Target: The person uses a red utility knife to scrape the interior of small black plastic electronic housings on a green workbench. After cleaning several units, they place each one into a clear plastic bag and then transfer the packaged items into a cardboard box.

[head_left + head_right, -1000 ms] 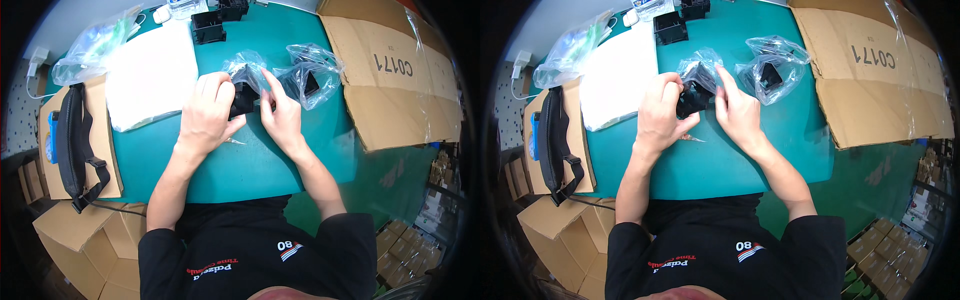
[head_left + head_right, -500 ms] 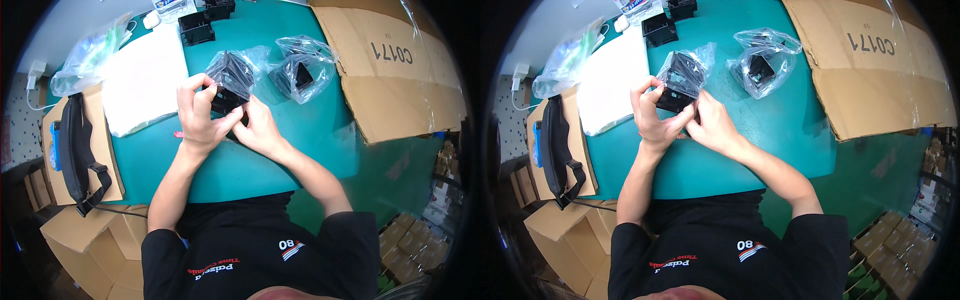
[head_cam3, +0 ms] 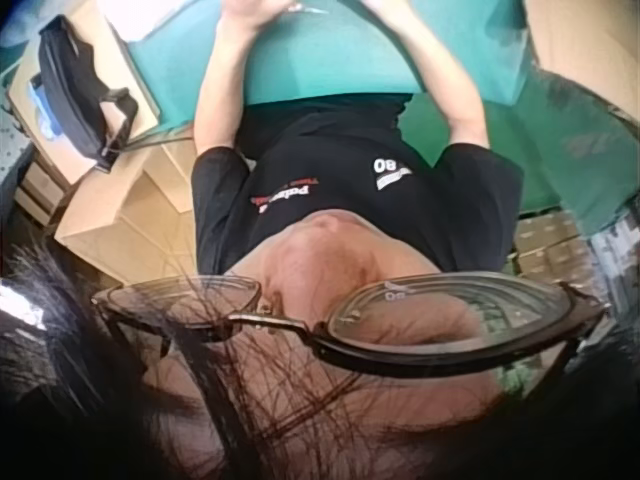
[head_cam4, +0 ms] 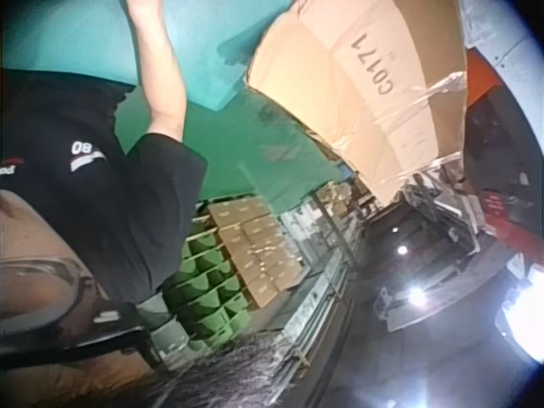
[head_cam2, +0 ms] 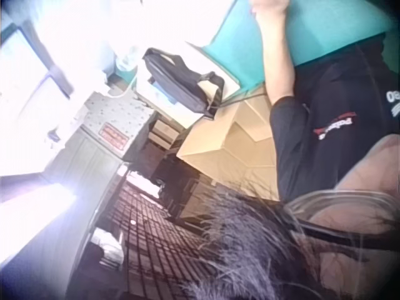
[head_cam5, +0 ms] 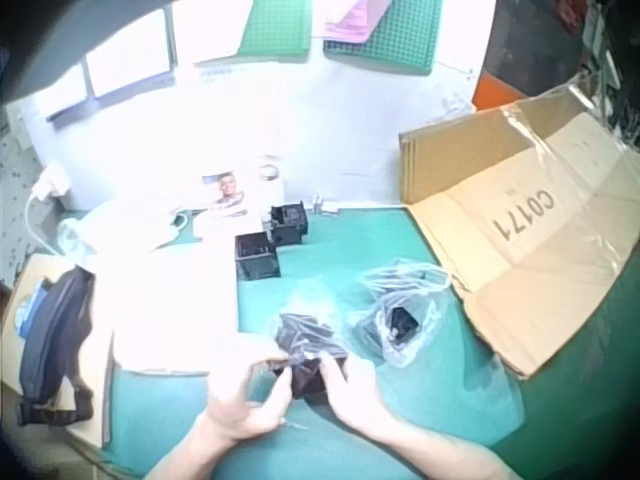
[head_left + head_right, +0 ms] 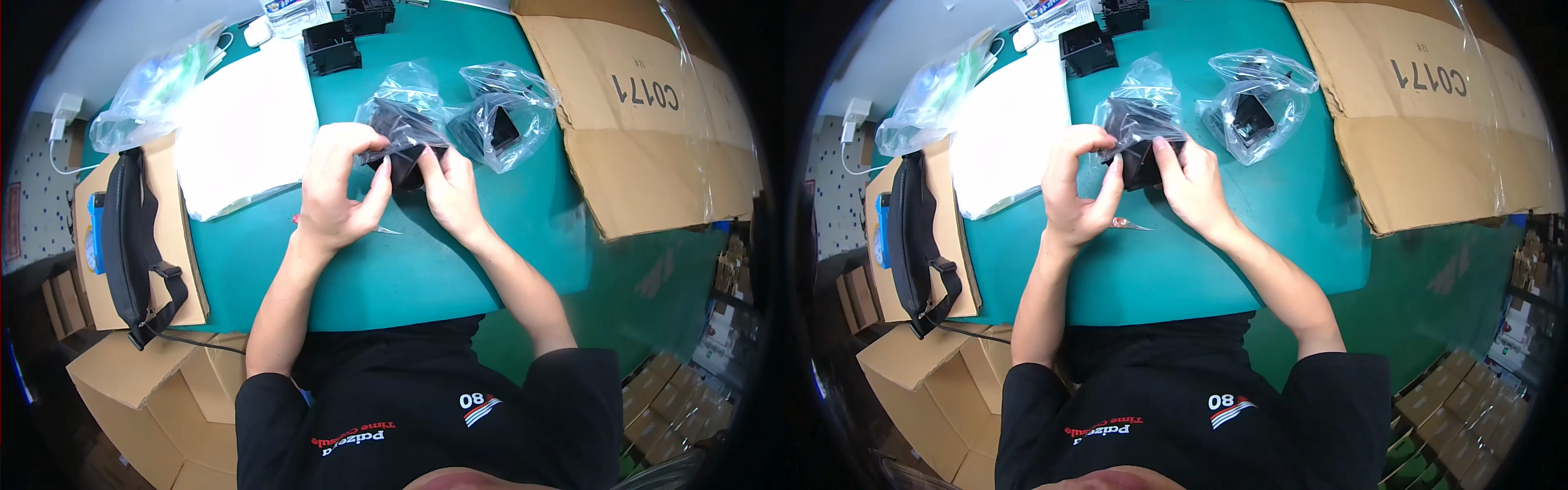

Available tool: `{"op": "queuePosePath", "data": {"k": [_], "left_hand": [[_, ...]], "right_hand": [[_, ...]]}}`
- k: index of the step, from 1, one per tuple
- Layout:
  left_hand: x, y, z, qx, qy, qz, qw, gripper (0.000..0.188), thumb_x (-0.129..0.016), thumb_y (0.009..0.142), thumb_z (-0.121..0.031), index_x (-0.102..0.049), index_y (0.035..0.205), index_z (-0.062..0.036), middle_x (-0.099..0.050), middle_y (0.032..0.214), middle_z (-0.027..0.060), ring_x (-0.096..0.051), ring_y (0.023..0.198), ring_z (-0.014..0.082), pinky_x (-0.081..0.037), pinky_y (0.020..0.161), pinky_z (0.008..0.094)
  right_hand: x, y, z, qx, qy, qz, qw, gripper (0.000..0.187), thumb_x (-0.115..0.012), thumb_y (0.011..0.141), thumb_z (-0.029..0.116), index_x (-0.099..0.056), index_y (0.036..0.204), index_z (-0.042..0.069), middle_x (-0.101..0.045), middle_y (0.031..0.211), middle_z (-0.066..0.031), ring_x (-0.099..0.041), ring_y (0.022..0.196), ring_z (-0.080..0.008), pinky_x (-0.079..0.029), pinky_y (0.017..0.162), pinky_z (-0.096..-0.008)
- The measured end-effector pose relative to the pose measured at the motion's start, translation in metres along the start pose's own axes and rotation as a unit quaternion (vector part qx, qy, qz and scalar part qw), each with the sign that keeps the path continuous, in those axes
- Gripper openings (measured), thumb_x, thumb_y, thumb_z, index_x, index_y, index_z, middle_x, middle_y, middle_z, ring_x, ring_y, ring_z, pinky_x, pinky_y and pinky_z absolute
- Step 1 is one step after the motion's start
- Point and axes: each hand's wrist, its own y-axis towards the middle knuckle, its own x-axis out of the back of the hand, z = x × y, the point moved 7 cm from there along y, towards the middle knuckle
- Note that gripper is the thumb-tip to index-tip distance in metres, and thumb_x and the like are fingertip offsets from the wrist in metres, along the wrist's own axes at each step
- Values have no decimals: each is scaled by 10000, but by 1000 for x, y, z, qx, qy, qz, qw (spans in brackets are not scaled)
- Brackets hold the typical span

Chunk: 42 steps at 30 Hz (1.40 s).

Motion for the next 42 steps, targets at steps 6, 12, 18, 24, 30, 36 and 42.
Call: {"op": "queuePosePath", "data": {"k": [6, 12, 18, 24, 30, 36, 42], "left_hand": [[-1, -3, 12, 53, 128, 50, 989, 316, -720, 818, 20, -610, 1114, 2, -626, 900, 131, -628, 804, 265, -516, 736, 361], [-9, -14, 14, 78, 120, 42, 989, 318, -665, 860, 66, -610, 1166, -1, -632, 767, 84, -651, 640, 205, -530, 605, 326], [-30, -21, -13, 49, 26, 93, 994, 388, -727, 822, -2, -577, 1180, 11, -573, 679, 40, -608, 551, 173, -499, 532, 298], [-18, -21, 12, 176, 140, 59, 973, 520, -769, 851, -192, -535, 1279, -13, -646, 747, 91, -676, 643, 288, -512, 546, 389], [10, -11, 24, 68, 315, -23, 946, 205, -712, 868, -103, -698, 1070, -69, -723, 855, 123, -703, 728, 336, -548, 630, 424], [5, -3, 37, 129, 281, 6, 951, 162, -707, 892, -100, -707, 1050, -64, -713, 850, 135, -694, 712, 316, -538, 622, 414], [-21, -15, 58, 378, -166, 29, 910, 317, -575, 1061, -102, -599, 1348, 31, -634, 886, 18, -572, 705, 40, -490, 585, 217]], "right_hand": [[3, -1, -12, 5, 54, -61, 997, 372, -575, 1069, 273, -642, 931, -65, -621, 628, -75, -579, 557, -111, -455, 495, -328], [8, -4, 4, -16, 30, -105, 994, 339, -540, 1083, 232, -645, 984, -75, -613, 612, -69, -585, 526, -109, -475, 492, -317], [22, 6, 12, 107, -109, -123, 980, 263, -524, 1073, 158, -635, 988, -64, -600, 610, -139, -568, 519, -258, -530, 641, -420], [0, -8, 28, 163, -165, -45, 972, 221, -553, 1055, 192, -542, 1152, -6, -644, 676, -241, -659, 622, -462, -491, 531, -514], [-19, -23, 42, 180, -231, 39, 955, 170, -579, 1017, 139, -498, 907, 38, -580, 575, -194, -624, 534, -415, -468, 487, -519], [-24, -28, 34, 142, -92, 64, 984, 102, -573, 1008, 96, -536, 952, 20, -592, 588, -173, -642, 533, -363, -496, 493, -444], [-12, -5, 11, -4, 228, 43, 973, 216, -452, 1096, 157, -586, 1091, -13, -665, 856, -87, -680, 737, -174, -571, 612, -302]]}}
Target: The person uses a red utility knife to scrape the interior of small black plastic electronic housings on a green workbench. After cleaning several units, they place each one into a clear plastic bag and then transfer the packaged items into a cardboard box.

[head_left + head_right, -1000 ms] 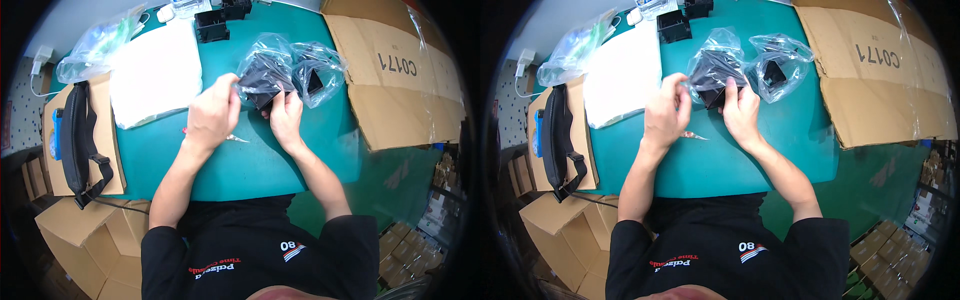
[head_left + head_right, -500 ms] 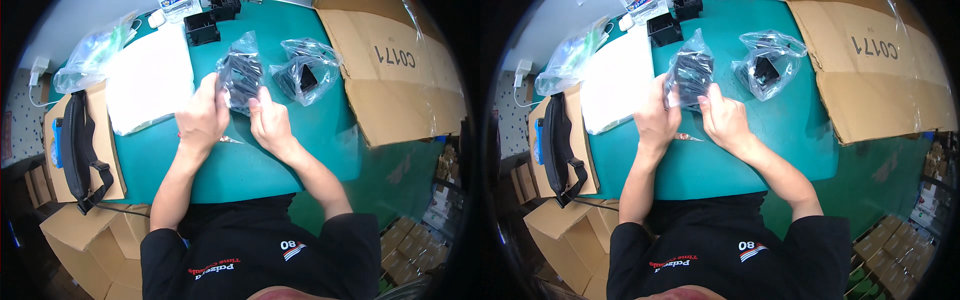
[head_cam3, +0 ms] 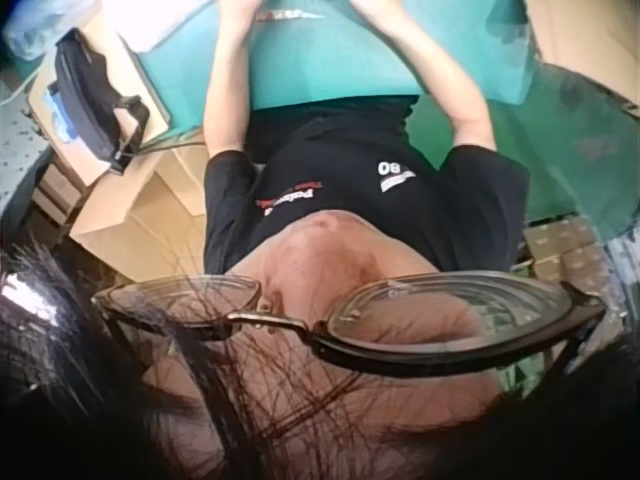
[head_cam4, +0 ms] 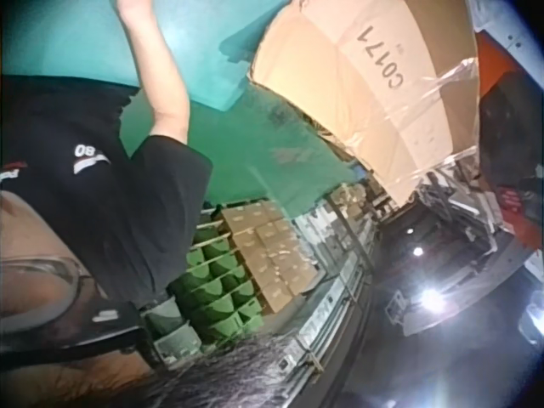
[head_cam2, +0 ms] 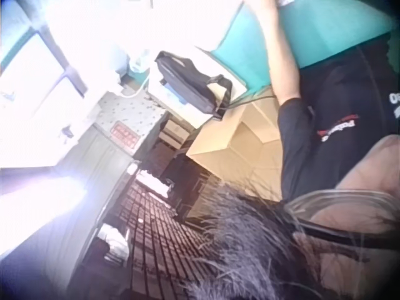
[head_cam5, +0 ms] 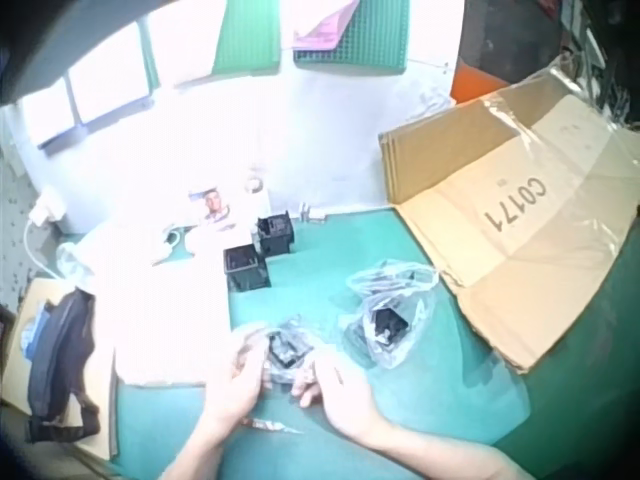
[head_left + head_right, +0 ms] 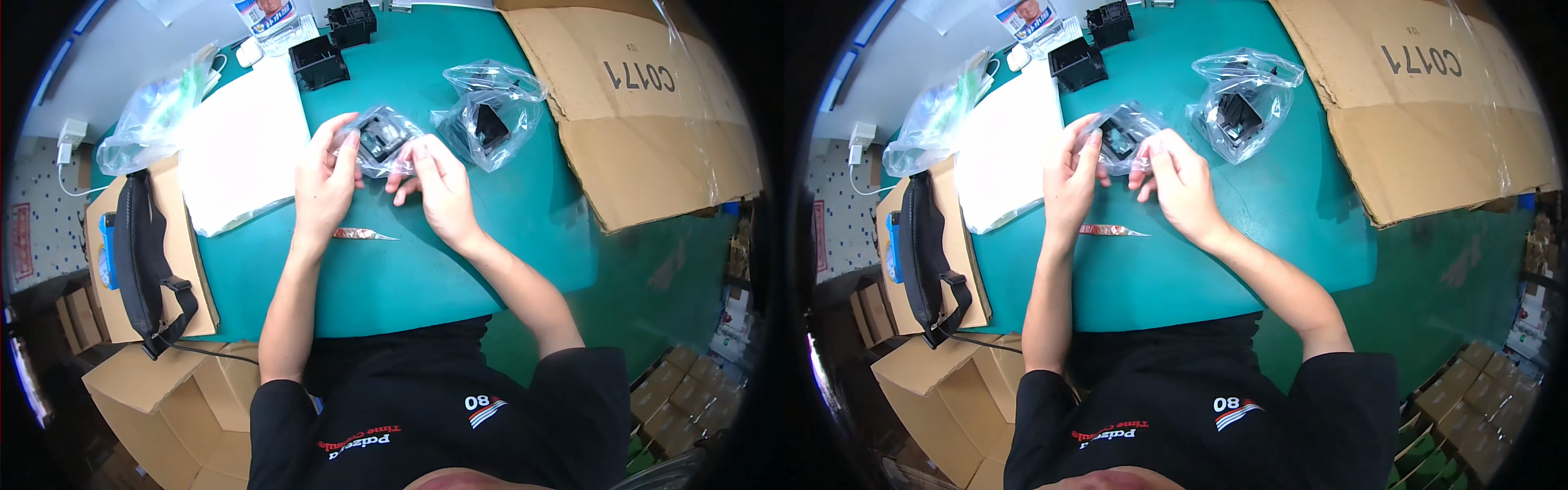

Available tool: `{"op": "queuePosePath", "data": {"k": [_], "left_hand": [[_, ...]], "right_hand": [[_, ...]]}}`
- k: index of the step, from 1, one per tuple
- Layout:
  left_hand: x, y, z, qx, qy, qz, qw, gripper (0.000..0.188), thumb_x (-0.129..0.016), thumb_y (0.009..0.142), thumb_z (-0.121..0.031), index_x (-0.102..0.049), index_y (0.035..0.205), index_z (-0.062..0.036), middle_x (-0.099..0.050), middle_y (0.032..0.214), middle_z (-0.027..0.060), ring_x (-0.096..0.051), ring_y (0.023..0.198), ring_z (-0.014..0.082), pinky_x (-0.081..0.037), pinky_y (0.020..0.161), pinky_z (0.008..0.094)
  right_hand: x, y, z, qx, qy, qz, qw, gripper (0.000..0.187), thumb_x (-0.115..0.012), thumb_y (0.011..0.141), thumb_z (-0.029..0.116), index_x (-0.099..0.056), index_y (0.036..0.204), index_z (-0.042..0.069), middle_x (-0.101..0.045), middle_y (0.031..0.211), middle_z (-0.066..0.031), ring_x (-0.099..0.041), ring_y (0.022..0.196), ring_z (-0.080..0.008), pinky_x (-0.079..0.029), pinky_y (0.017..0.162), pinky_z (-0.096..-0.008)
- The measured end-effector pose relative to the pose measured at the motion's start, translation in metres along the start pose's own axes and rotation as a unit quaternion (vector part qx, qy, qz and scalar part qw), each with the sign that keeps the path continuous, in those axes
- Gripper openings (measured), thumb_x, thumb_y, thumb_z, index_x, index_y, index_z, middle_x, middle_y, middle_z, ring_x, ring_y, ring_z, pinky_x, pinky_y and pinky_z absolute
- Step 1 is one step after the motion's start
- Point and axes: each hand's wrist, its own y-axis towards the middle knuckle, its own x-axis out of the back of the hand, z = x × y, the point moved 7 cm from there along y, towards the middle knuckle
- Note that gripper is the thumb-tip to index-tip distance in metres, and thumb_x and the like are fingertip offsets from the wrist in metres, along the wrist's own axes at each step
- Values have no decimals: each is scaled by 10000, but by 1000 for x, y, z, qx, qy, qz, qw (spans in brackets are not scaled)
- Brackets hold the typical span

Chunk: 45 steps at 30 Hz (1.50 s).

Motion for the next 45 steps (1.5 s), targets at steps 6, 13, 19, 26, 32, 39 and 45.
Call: {"op": "queuePosePath", "data": {"k": [6, 13, 19, 26, 32, 39, 45], "left_hand": [[14, -5, -12, -48, -40, -58, 996, 274, -586, 1046, -91, -612, 1287, 38, -618, 837, 15, -579, 684, 61, -510, 607, 221], [77, -11, -37, -71, 407, -178, 893, 127, -668, 920, -107, -723, 869, -4, -679, 684, 127, -702, 654, 268, -537, 619, 390], [105, -10, -33, -144, 518, -207, 818, 177, -652, 927, -102, -706, 1055, 8, -690, 980, 215, -673, 914, 365, -525, 828, 449], [90, -11, -7, -111, 652, -111, 742, 339, -600, 993, -229, -648, 1257, -22, -586, 1278, 298, -557, 1219, 476, -442, 1043, 560], [88, -11, -11, -53, 629, -97, 770, 352, -494, 1054, -270, -646, 1218, 2, -557, 1409, 271, -457, 1369, 515, -347, 1149, 604], [92, -10, -7, -84, 631, -112, 763, 391, -583, 1002, -214, -618, 1277, 62, -624, 1308, 236, -555, 1291, 418, -397, 1126, 548], [94, -21, -36, -146, 495, -169, 840, 246, -694, 916, -78, -658, 1121, 54, -691, 1051, 203, -688, 924, 382, -544, 822, 472]], "right_hand": [[9, 9, -6, 32, 142, -17, 989, 309, -377, 1134, 219, -519, 1279, -14, -606, 1214, -169, -670, 1009, -242, -589, 842, -372], [15, 10, 3, 68, 93, -49, 992, 419, -351, 1119, 161, -401, 1506, 9, -466, 1524, -204, -560, 1288, -293, -499, 1039, -424], [18, 14, -4, 69, 13, -44, 997, 439, -391, 1097, 122, -433, 1520, 11, -470, 1545, -181, -456, 1435, -272, -413, 1139, -410], [15, 13, -13, 14, -97, -5, 995, 497, -597, 980, -10, -491, 1465, -25, -492, 1517, -136, -450, 1436, -249, -383, 1176, -387], [12, 15, -5, 90, -282, 40, 954, 590, -713, 913, 132, -517, 1445, -29, -475, 1526, -209, -454, 1441, -336, -359, 1189, -406], [19, 14, -7, 100, -347, -32, 932, 601, -746, 869, 169, -553, 1412, 1, -480, 1501, -240, -457, 1420, -379, -377, 1164, -437], [-7, 1, 26, 180, -353, 11, 918, 454, -744, 834, 86, -614, 1261, 1, -572, 1332, -208, -580, 1246, -365, -472, 1054, -427]]}}
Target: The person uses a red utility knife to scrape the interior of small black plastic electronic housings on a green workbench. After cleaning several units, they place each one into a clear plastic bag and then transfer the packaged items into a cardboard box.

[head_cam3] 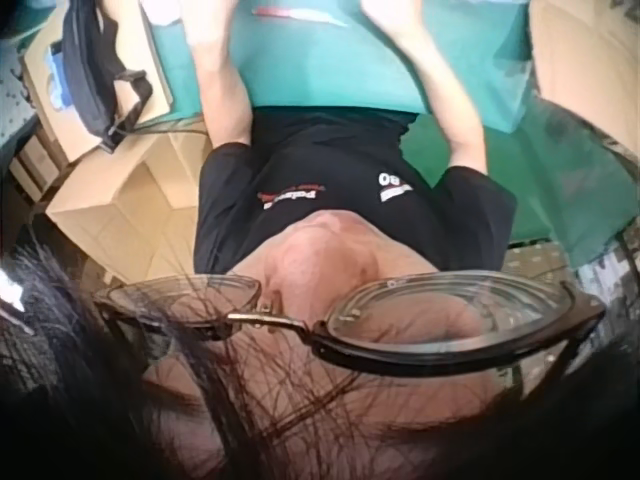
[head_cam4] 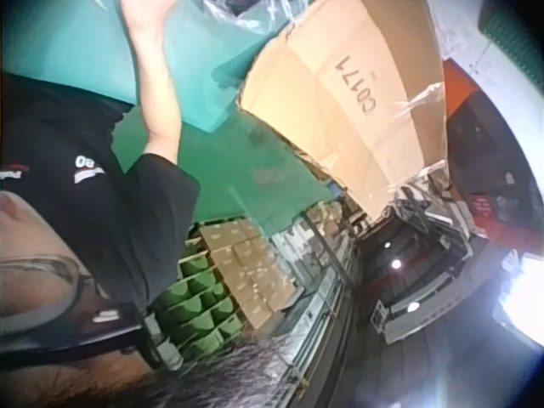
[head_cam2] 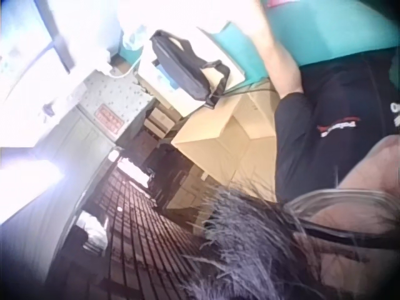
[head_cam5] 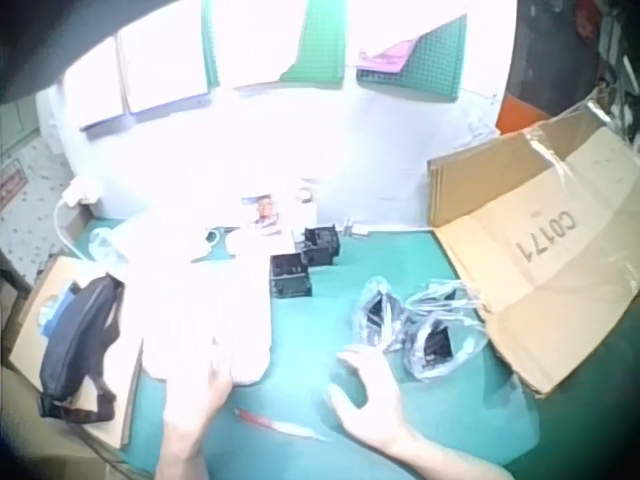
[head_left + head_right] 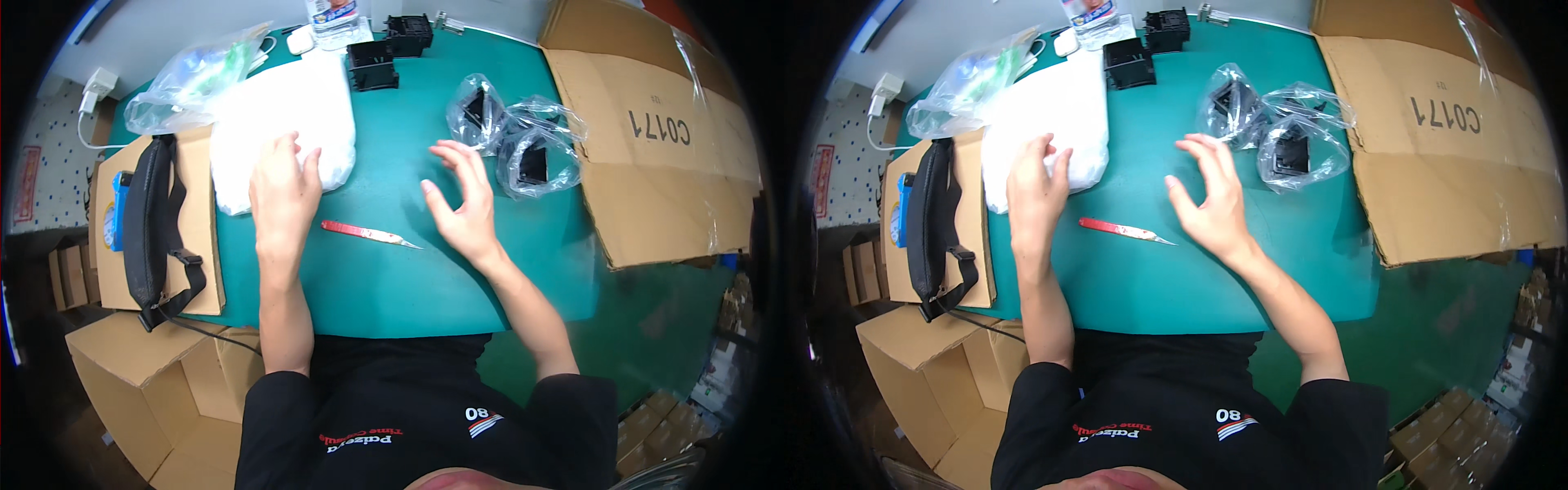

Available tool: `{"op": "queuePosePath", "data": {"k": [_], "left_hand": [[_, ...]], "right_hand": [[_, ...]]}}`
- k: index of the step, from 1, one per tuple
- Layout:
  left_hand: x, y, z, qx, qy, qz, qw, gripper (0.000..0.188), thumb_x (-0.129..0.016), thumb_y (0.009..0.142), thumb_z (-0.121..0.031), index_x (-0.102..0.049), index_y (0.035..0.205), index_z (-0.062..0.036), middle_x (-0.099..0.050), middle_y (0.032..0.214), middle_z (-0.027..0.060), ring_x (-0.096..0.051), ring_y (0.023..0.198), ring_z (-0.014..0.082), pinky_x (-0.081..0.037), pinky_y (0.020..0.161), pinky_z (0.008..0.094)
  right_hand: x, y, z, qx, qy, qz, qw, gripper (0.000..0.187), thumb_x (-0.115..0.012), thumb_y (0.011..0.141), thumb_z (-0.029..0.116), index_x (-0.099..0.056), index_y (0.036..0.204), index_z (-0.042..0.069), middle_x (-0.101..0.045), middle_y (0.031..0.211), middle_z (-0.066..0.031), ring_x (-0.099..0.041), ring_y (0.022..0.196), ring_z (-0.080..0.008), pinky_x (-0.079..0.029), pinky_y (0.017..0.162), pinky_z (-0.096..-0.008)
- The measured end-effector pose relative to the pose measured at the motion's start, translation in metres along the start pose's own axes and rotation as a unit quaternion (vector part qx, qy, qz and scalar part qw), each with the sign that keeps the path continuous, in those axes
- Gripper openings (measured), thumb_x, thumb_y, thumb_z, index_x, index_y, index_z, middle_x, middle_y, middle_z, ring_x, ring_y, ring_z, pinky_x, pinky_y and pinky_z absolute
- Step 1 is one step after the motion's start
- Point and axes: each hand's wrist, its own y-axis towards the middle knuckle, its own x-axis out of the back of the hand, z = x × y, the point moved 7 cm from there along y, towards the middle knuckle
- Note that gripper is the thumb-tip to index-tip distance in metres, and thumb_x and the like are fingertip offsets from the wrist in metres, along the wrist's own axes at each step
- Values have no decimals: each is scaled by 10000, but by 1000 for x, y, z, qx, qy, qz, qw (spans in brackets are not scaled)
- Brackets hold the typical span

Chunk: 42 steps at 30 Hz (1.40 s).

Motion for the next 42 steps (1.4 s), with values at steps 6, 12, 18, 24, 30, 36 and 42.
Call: {"op": "queuePosePath", "data": {"k": [6, 12, 18, 24, 30, 36, 42], "left_hand": [[-4, -2, -11, 17, 39, 79, 996, 274, -703, 950, -229, -681, 1127, -22, -655, 1119, 250, -660, 1001, 408, -522, 854, 489], [-20, -12, -12, -10, 160, 155, 975, 435, -593, 1019, -365, -612, 1327, -59, -493, 1433, 329, -469, 1351, 476, -396, 1103, 555], [-28, -17, -4, -21, 192, 164, 967, 521, -502, 1059, -396, -555, 1386, 5, -451, 1528, 270, -370, 1462, 460, -314, 1178, 576], [-5, -2, -11, -8, 80, 77, 994, 269, -630, 965, -132, -623, 1182, 26, -626, 1230, 229, -584, 1207, 417, -462, 1022, 521], [12, 5, -25, 2, -122, 41, 992, 174, -723, 880, -26, -645, 1032, 6, -686, 889, 128, -687, 787, 291, -534, 716, 398], [-10, -8, -62, -11, -403, 175, 898, 238, -790, 861, -79, -657, 1046, -10, -692, 841, 80, -666, 732, 148, -512, 648, 298], [-27, -17, -71, -1, -427, 241, 871, 410, -825, 841, -76, -636, 1200, -16, -690, 853, 29, -632, 697, 54, -492, 593, 205]], "right_hand": [[-6, -7, 23, 77, 2, 19, 997, 404, -762, 807, 56, -642, 1190, 11, -604, 1215, -172, -622, 1119, -344, -513, 963, -414], [-8, -9, 15, 58, 7, 21, 998, 360, -750, 805, 45, -657, 1152, 18, -622, 1174, -160, -630, 1083, -335, -515, 938, -416], [-9, -7, 18, 65, 1, 24, 998, 334, -731, 810, 24, -665, 1137, 17, -654, 1124, -155, -640, 1041, -333, -518, 911, -407], [-6, -5, 21, 83, -9, 12, 996, 320, -732, 807, 8, -673, 1121, 12, -662, 1099, -160, -644, 1010, -326, -516, 892, -401], [-4, -11, 21, 90, 5, 18, 996, 494, -809, 760, 58, -642, 1221, 3, -646, 1165, -175, -638, 1087, -336, -525, 924, -401], [-4, -8, 34, 129, 49, 57, 989, 902, -933, 659, 199, -523, 1434, -12, -570, 1355, -213, -553, 1268, -375, -483, 1031, -452], [-13, -13, 5, -68, 124, 155, 978, 387, -828, 819, 109, -680, 1161, 4, -693, 828, -99, -684, 774, -156, -540, 671, -313]]}}
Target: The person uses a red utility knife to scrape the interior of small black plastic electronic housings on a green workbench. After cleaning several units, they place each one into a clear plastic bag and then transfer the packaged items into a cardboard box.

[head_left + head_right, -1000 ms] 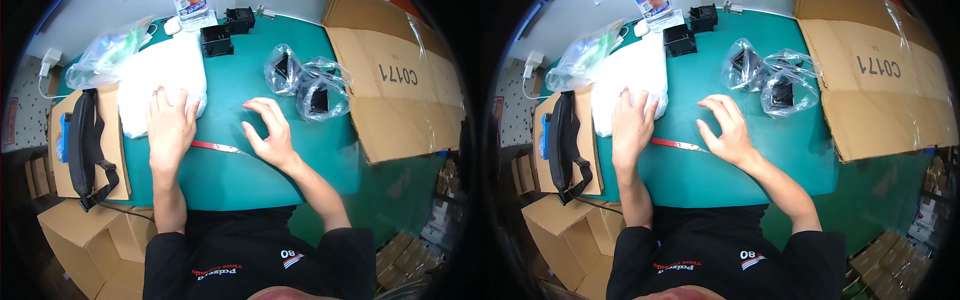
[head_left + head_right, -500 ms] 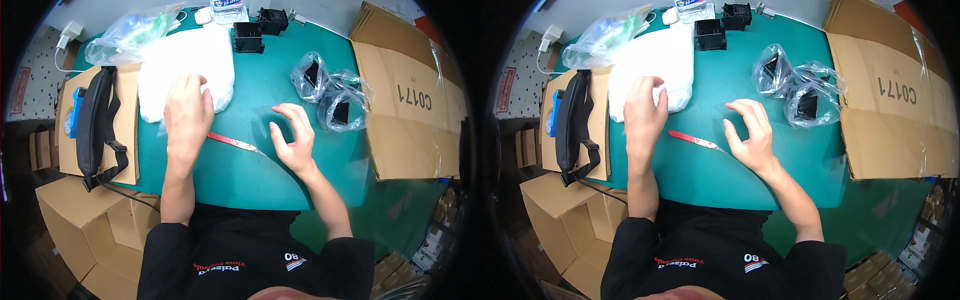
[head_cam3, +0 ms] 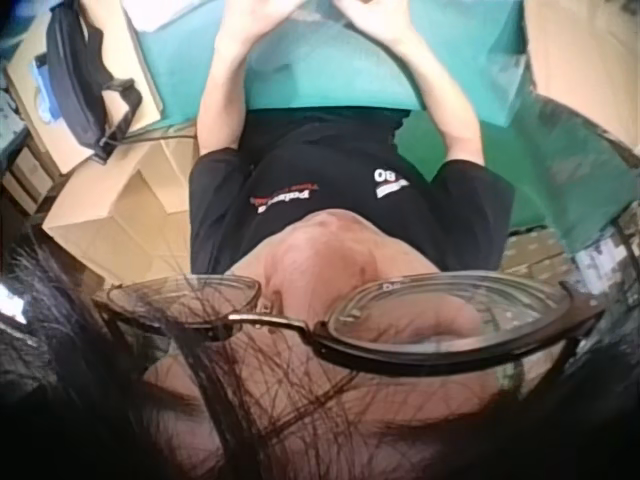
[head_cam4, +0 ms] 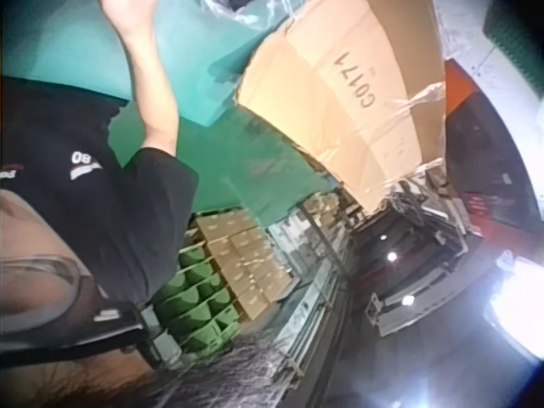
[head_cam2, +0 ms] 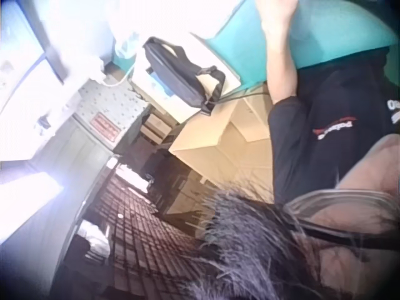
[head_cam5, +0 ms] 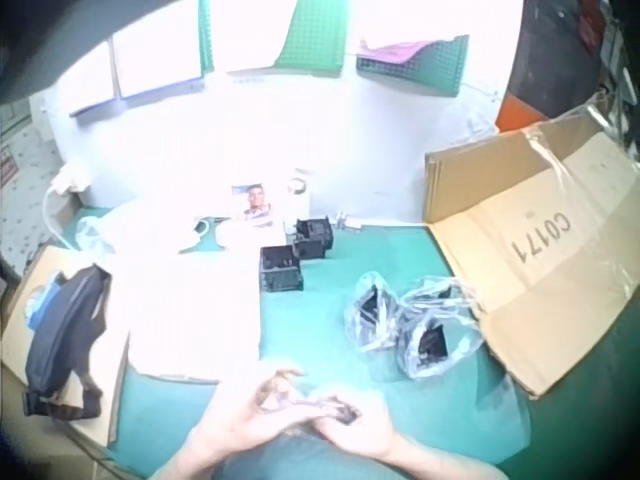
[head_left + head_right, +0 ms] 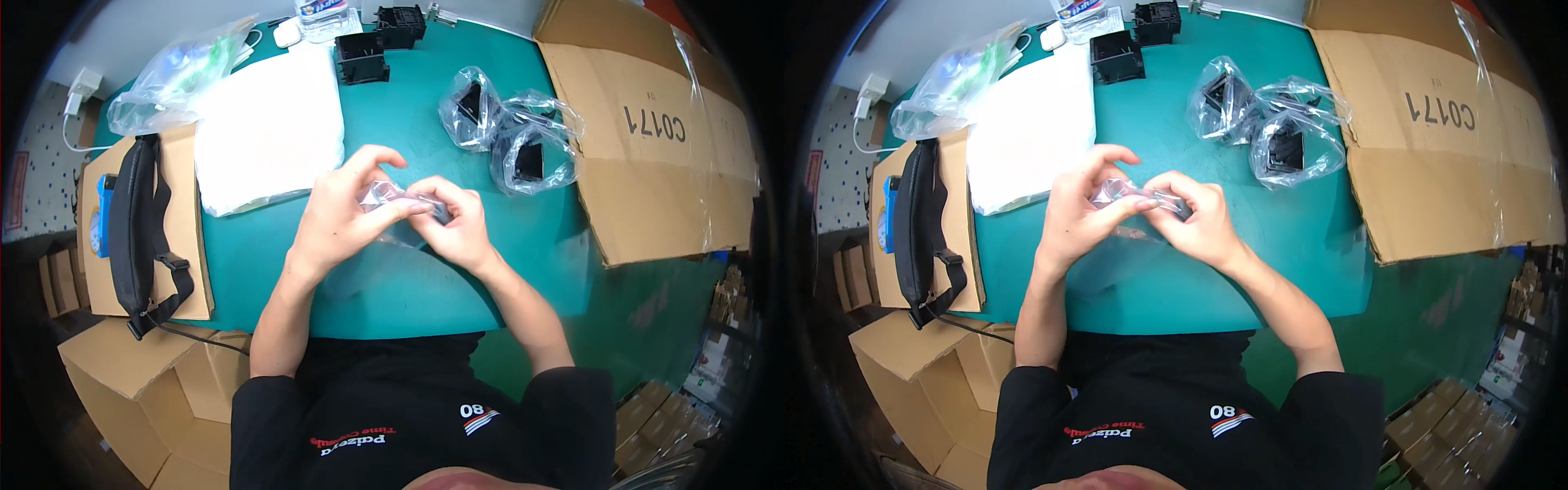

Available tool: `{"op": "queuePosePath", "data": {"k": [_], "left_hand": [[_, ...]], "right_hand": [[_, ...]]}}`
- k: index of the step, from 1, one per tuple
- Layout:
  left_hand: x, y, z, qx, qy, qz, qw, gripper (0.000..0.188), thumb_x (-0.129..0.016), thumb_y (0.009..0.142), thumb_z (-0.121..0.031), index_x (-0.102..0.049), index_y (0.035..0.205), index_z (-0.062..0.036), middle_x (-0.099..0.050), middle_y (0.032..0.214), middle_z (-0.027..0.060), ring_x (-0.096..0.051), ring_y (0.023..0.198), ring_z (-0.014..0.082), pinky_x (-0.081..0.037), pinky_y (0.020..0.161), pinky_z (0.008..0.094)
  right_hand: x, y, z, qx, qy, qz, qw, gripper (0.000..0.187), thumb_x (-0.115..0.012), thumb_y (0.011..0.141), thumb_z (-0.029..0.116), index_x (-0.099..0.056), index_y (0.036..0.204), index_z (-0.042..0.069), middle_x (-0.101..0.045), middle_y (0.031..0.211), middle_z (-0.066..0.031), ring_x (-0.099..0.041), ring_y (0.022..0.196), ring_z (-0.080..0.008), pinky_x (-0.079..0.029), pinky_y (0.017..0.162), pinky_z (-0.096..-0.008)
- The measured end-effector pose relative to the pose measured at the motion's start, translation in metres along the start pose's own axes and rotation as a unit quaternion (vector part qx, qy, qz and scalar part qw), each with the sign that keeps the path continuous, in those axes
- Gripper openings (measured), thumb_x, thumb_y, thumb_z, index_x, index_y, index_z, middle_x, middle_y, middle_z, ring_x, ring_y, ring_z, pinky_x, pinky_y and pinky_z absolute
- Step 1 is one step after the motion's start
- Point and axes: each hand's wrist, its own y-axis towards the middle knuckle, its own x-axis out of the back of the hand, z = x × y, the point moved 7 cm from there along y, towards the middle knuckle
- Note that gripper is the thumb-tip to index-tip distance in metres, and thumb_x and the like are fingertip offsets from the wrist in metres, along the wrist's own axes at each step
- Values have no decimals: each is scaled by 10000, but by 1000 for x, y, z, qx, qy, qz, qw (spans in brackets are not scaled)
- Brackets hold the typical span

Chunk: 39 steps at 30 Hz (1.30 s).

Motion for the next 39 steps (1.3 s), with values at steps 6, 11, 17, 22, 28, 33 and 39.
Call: {"op": "queuePosePath", "data": {"k": [6, 11, 17, 22, 28, 33, 39], "left_hand": [[9, 2, 18, 150, -88, -5, 985, 454, -831, 830, -56, -628, 1232, -2, -624, 790, -39, -515, 613, 17, -400, 550, 182], [23, -2, 47, 182, -270, -83, 942, 254, -805, 882, -84, -696, 1102, -23, -642, 851, -22, -543, 694, 40, -420, 619, 220], [20, 2, 39, 183, -266, -104, 941, 216, -640, 1040, -218, -731, 1046, -22, -669, 851, 11, -602, 740, 85, -475, 671, 228], [33, 0, 44, 110, -275, -146, 944, 187, -647, 1036, -178, -723, 1053, -8, -648, 756, 7, -558, 616, 72, -436, 586, 223], [50, -8, 26, 14, -196, -267, 943, 86, -748, 955, -76, -694, 902, -35, -620, 679, -2, -495, 527, 56, -377, 491, 217], [-6, -6, 16, 41, -156, -113, 980, 182, -777, 916, -47, -656, 782, -20, -665, 698, 13, -569, 596, 37, -428, 526, 202], [-23, -2, 35, 173, -247, 44, 952, 88, -719, 951, -64, -747, 936, 18, -737, 796, 74, -685, 720, 105, -529, 654, 233]], "right_hand": [[24, 3, -24, -37, 243, -170, 954, 207, -578, 1062, 150, -606, 908, 15, -583, 652, -4, -518, 489, -51, -415, 464, -227], [31, 4, -34, -107, 273, -209, 933, 329, -519, 1097, 269, -608, 902, 19, -595, 636, -30, -554, 494, -67, -413, 462, -221], [27, 3, -45, -116, 291, -199, 928, 327, -516, 1094, 279, -633, 943, 14, -609, 617, -39, -548, 478, -72, -425, 474, -244], [28, 11, -22, -60, -63, -165, 983, 265, -709, 938, 186, -646, 1120, 3, -622, 754, -78, -605, 633, -152, -473, 580, -319], [22, -9, 26, 147, -208, -229, 940, 415, -815, 782, 109, -606, 1133, 33, -578, 896, -113, -581, 767, -246, -486, 670, -343], [-2, -7, 13, 78, 100, -97, 987, 439, -905, 799, 264, -581, 1016, 62, -563, 806, -1, -520, 707, -83, -435, 582, -266], [-7, 2, -19, -16, 165, -30, 986, 238, -808, 891, 127, -586, 920, 46, -530, 700, 34, -467, 645, -33, -380, 552, -235]]}}
